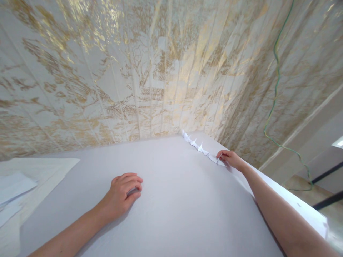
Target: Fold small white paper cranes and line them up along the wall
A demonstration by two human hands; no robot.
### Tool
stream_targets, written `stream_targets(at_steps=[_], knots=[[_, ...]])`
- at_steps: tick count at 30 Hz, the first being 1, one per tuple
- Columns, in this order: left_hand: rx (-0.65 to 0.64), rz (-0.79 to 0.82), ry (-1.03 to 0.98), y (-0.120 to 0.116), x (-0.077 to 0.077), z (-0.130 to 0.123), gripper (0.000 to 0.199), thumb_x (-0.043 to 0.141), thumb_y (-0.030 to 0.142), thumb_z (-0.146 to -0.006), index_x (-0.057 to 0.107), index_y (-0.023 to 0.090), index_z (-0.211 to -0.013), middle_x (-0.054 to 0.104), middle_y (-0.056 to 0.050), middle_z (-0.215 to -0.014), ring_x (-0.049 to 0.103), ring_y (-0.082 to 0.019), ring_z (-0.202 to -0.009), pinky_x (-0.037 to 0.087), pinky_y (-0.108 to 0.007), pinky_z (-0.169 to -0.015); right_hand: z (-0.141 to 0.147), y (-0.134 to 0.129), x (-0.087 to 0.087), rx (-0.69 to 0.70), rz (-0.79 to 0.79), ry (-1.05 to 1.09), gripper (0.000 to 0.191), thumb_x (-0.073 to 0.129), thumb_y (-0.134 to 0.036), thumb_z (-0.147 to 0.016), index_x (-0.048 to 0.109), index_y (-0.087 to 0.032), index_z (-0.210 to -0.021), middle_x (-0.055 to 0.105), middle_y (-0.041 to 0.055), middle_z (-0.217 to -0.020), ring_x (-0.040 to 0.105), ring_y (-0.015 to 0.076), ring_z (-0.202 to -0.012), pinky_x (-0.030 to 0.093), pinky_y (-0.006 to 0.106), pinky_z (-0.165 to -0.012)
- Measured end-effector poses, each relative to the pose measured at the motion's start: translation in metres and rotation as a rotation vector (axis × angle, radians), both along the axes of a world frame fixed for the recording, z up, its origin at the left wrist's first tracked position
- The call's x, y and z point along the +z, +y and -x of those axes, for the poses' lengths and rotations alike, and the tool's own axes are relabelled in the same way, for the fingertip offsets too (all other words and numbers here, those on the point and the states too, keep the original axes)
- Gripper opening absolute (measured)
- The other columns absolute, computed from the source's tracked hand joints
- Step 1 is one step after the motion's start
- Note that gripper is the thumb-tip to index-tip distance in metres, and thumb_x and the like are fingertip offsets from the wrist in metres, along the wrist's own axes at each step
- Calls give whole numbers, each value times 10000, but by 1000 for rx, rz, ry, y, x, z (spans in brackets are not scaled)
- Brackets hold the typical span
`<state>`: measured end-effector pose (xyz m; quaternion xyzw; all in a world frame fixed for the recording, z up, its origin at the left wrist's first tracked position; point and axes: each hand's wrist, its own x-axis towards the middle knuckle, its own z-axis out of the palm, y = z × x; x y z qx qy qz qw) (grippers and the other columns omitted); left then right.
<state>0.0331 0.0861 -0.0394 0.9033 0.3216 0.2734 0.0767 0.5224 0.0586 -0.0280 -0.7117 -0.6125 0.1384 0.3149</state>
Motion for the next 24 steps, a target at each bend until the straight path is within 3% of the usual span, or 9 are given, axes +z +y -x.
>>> stream_targets(at_steps=[16, 19, 24], knots=[[0, -5, 2, 1, -3, 1, 99, 526, 243, -767, 617, 230, -731, 672, -13, -938, 553, -208, -986, 394, -350, -862, 1, -8, -1, -52, -31, -75, 197, 424, -248, -712, 612, -189, -702, 501, -40, -496, 452, 117, -482, 369, 228, -499], [-6, -1, 7, 1, -3, 1, 103, 516, 227, -773, 612, 230, -737, 671, -11, -938, 550, -208, -989, 386, -357, -865, 1, -8, -1, -49, -50, -79, 184, 440, -233, -712, 619, -192, -705, 586, -21, -571, 521, 130, -550, 422, 242, -565], [-7, 8, 18, 1, -2, 0, 93, 522, 218, -774, 606, 225, -736, 672, -15, -939, 546, -206, -995, 374, -356, -884, -2, -9, -7, -72, -94, -54, 237, 435, -191, -722, 609, -180, -882, 679, 16, -739, 615, 141, -645, 484, 256, -656]])
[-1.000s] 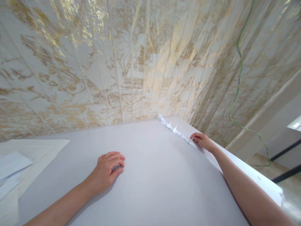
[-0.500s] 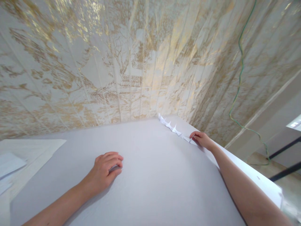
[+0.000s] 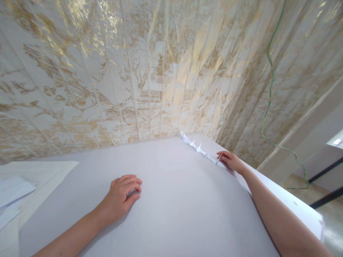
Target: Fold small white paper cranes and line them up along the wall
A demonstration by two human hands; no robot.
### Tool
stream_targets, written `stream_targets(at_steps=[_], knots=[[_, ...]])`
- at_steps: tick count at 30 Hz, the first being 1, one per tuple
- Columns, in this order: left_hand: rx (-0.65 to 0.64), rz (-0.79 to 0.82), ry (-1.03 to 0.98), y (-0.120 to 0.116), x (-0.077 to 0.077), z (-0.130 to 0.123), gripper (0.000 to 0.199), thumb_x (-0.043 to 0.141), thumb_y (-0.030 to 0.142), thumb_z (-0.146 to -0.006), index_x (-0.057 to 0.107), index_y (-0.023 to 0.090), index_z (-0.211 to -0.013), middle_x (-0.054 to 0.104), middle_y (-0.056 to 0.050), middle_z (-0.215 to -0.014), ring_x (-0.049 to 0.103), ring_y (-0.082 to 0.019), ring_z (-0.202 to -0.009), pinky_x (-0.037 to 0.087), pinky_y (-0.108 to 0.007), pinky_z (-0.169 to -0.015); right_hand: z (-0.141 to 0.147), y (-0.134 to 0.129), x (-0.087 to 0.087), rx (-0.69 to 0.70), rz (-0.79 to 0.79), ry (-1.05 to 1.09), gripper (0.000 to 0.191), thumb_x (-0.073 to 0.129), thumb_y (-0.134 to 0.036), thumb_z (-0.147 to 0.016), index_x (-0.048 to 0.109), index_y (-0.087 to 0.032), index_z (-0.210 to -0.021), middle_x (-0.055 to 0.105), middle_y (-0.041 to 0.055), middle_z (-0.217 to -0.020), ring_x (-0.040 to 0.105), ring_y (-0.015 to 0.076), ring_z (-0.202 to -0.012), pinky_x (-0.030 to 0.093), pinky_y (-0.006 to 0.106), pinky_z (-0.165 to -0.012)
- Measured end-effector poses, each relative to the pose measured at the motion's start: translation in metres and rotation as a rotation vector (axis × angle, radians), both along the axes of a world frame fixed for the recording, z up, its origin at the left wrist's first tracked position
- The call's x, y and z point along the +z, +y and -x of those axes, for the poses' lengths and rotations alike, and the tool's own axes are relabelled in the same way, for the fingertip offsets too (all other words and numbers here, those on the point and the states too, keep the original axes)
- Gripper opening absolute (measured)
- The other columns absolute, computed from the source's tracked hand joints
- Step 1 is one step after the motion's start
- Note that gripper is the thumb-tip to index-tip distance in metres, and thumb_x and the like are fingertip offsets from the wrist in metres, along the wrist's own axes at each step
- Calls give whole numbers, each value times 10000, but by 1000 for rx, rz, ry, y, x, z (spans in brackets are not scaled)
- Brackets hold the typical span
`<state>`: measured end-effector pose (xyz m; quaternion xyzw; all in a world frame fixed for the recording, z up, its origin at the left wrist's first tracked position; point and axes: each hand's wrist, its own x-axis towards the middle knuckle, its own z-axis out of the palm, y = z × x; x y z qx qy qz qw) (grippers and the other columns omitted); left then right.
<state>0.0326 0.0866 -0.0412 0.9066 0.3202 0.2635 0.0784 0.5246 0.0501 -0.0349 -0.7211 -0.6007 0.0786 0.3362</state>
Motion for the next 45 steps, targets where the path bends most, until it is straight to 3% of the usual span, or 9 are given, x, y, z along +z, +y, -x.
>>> stream_targets(at_steps=[4, 9, 13, 19, 25, 30, 34, 39, 45], knots=[[6, 11, 1, -1, 2, 0, 98, 518, 214, -775, 607, 222, -736, 669, -22, -948, 543, -207, -996, 373, -358, -882, -2, -1, 2, -145, -127, -41, 272, 416, -163, -721, 598, -168, -923, 675, 54, -798, 622, 159, -619, 490, 298, -656], [17, 34, 8, -2, 3, -1, 93, 519, 215, -771, 606, 224, -738, 669, -20, -947, 539, -219, -1003, 365, -376, -879, 25, -3, 28, -297, -394, -158, 235, 405, -240, -801, 594, -182, -929, 637, 92, -920, 609, 207, -757, 454, 347, -758], [25, 54, 1, -3, 3, -2, 96, 517, 206, -768, 605, 219, -731, 666, -25, -957, 537, -218, -1000, 361, -371, -872, 90, -3, 43, 35, -631, -315, 157, 443, -223, -822, 594, -187, -846, 637, 63, -748, 586, 173, -634, 468, 291, -618], [24, 100, 20, -7, 9, -5, 93, 523, 189, -763, 609, 209, -735, 659, -35, -972, 538, -216, -986, 357, -371, -865, 204, 4, 30, 679, -494, -262, 168, 420, -122, -836, 564, -173, -905, 636, 90, -807, 587, 164, -736, 484, 268, -643], [93, 58, 101, -8, 24, 0, 94, 527, 191, -763, 617, 221, -761, 666, -18, -958, 516, -237, -1021, 322, -421, -867, 284, 21, 18, 819, -319, -72, 193, 474, -68, -773, 590, -165, -892, 628, 73, -831, 576, 141, -702, 469, 235, -614], [306, -40, 267, 10, 40, 40, 148, 526, 209, -744, 637, 217, -842, 633, -60, -1070, 474, -279, -1081, 310, -458, -872, 318, 29, 9, 855, -197, -46, 243, 502, -7, -706, 610, -147, -873, 616, 59, -817, 551, 124, -663, 450, 223, -616], [642, -83, 378, 20, 50, 94, 290, 494, 228, -752, 619, 214, -1014, 508, -104, -1263, 370, -309, -1190, 295, -483, -907, 323, 26, 5, 906, -153, -69, 178, 499, -54, -747, 613, -160, -833, 626, 58, -803, 566, 144, -733, 450, 245, -681], [1021, 146, 444, 22, 58, 162, 631, 515, 415, -728, 395, 173, -1298, 258, -177, -1426, 215, -405, -1275, 304, -555, -891, 322, 25, 7, 900, -125, -60, 166, 489, -57, -763, 615, -161, -794, 621, 51, -778, 563, 140, -716, 445, 243, -670], [1094, 361, 430, 22, 54, 204, 698, 472, 471, -738, 323, 142, -1336, 334, -156, -1401, 326, -375, -1239, 329, -533, -908, 322, 25, 8, 937, -120, -70, 168, 473, -78, -793, 612, -169, -772, 613, 49, -784, 566, 142, -739, 447, 244, -682]])
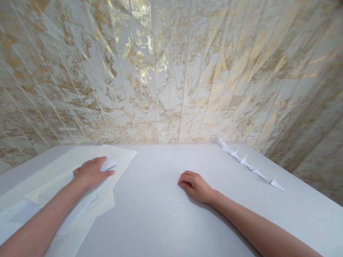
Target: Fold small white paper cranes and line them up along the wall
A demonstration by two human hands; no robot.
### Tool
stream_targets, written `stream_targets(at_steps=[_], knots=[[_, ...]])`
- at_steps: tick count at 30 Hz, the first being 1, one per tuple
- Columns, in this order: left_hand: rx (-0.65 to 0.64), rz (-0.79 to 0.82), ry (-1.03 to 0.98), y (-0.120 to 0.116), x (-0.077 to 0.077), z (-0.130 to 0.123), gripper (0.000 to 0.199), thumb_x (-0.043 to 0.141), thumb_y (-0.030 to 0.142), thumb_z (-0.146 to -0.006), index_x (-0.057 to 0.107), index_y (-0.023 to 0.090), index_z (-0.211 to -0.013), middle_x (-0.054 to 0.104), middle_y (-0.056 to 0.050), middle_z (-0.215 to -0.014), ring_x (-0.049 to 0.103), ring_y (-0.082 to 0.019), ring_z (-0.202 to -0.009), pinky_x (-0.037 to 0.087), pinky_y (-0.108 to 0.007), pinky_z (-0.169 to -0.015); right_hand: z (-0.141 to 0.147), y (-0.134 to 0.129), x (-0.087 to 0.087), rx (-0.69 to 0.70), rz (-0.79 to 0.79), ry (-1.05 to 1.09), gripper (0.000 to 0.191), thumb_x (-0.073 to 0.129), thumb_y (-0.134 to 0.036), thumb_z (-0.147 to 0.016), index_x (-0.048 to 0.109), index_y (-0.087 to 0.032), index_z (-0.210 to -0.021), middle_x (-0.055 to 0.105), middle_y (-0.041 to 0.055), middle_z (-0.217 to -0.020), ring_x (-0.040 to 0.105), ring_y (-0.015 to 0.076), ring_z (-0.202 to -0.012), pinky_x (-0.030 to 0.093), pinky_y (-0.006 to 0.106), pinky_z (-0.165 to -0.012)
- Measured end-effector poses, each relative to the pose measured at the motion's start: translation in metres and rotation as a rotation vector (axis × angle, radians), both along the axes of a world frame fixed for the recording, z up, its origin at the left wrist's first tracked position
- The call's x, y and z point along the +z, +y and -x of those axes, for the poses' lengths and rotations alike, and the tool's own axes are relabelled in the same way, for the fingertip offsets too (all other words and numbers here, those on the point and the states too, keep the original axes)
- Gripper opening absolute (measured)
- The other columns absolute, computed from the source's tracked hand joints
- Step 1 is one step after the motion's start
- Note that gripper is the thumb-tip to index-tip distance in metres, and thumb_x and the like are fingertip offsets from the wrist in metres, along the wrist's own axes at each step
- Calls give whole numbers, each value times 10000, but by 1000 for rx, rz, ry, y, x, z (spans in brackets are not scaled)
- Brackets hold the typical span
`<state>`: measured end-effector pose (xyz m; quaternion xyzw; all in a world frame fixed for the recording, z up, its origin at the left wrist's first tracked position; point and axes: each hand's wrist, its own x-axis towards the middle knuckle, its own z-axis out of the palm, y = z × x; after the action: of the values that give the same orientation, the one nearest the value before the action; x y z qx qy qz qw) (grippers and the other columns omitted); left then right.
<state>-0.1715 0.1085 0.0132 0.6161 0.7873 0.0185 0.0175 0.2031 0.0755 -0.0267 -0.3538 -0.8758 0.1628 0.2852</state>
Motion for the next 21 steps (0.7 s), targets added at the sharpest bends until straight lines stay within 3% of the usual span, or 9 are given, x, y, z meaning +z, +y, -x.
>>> stream_targets(at_steps=[7, 12, 15, 17, 21], knots=[[26, 5, -13, 3, -5, 7, 654, 416, 521, -753, 380, 179, -1309, 371, -136, -1380, 338, -379, -1222, 350, -489, -890, -3, -1, -2, 9, 3, -13, 174, 465, -80, -803, 613, -171, -802, 611, 55, -825, 567, 143, -758, 451, 248, -695], [-7, -47, -21, 10, -10, 21, 653, 417, 553, -732, 467, 136, -1231, 465, -170, -1276, 433, -348, -1144, 360, -415, -882, -2, -2, -1, 9, -7, -18, 174, 465, -83, -802, 616, -168, -802, 612, 60, -825, 569, 145, -755, 453, 251, -690], [-43, -63, -24, 6, -6, 20, 621, 441, 527, -727, 503, 114, -1186, 531, -164, -1189, 489, -305, -1078, 365, -359, -873, -1, -2, 0, 3, -7, -11, 173, 465, -89, -803, 617, -170, -793, 612, 60, -818, 569, 148, -747, 455, 256, -683], [-144, -84, -30, 1, -1, 16, 564, 418, 480, -759, 526, 87, -1149, 591, -148, -1098, 535, -257, -1004, 369, -307, -858, -1, -3, 1, -1, -3, -9, 172, 466, -89, -802, 616, -171, -787, 611, 60, -815, 569, 149, -745, 456, 259, -681], [-133, -80, -79, -3, 8, 12, 477, 462, 448, -738, 596, 89, -1023, 632, -137, -1040, 571, -243, -922, 398, -272, -773, -1, -2, 0, 3, 4, -2, 175, 465, -87, -803, 618, -172, -795, 612, 60, -822, 570, 148, -745, 458, 261, -682]])
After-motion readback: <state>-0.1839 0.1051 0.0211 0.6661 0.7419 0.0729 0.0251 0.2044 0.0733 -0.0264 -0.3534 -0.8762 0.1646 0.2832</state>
